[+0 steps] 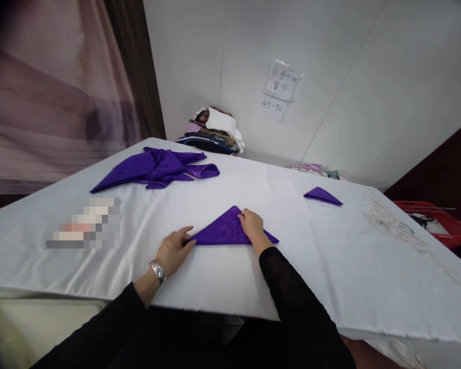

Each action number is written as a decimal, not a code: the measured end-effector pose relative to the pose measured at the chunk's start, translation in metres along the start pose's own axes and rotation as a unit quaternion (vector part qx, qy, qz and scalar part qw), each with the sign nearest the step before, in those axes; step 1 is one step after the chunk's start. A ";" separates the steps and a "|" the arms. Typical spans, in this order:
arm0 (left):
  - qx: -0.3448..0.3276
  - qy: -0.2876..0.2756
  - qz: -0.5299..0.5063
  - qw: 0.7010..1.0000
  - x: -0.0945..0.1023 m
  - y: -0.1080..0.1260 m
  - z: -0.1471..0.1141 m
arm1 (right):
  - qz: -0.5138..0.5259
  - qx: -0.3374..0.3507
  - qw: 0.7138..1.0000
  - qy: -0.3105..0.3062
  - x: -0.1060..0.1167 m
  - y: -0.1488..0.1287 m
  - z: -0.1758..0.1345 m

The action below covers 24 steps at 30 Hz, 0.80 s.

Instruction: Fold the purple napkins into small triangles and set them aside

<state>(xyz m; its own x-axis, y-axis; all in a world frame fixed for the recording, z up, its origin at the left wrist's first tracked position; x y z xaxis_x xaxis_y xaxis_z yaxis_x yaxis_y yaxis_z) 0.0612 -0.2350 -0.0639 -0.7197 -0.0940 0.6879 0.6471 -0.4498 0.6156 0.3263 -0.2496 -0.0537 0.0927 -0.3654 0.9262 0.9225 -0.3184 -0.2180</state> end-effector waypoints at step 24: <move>0.021 0.027 -0.031 0.999 0.008 -0.006 -0.008 | -0.020 0.037 0.999 0.015 -0.007 0.009 0.002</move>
<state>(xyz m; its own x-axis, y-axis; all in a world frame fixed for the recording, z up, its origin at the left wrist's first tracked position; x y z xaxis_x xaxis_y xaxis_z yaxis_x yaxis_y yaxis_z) 0.0498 -0.2399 -0.0648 -0.7704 -0.1161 0.6269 0.6102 -0.4192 0.6722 0.3351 -0.2484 -0.0615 0.0459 -0.3798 0.9239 0.9505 -0.2681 -0.1574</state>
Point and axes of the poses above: each hand's wrist, its own z-axis towards the middle knuckle, its own x-axis out of the back of the hand, y = z × x, the point moved 2 cm from there along z, towards the middle knuckle, and after that the axes turned 10 degrees about y, right-handed, at the moved point
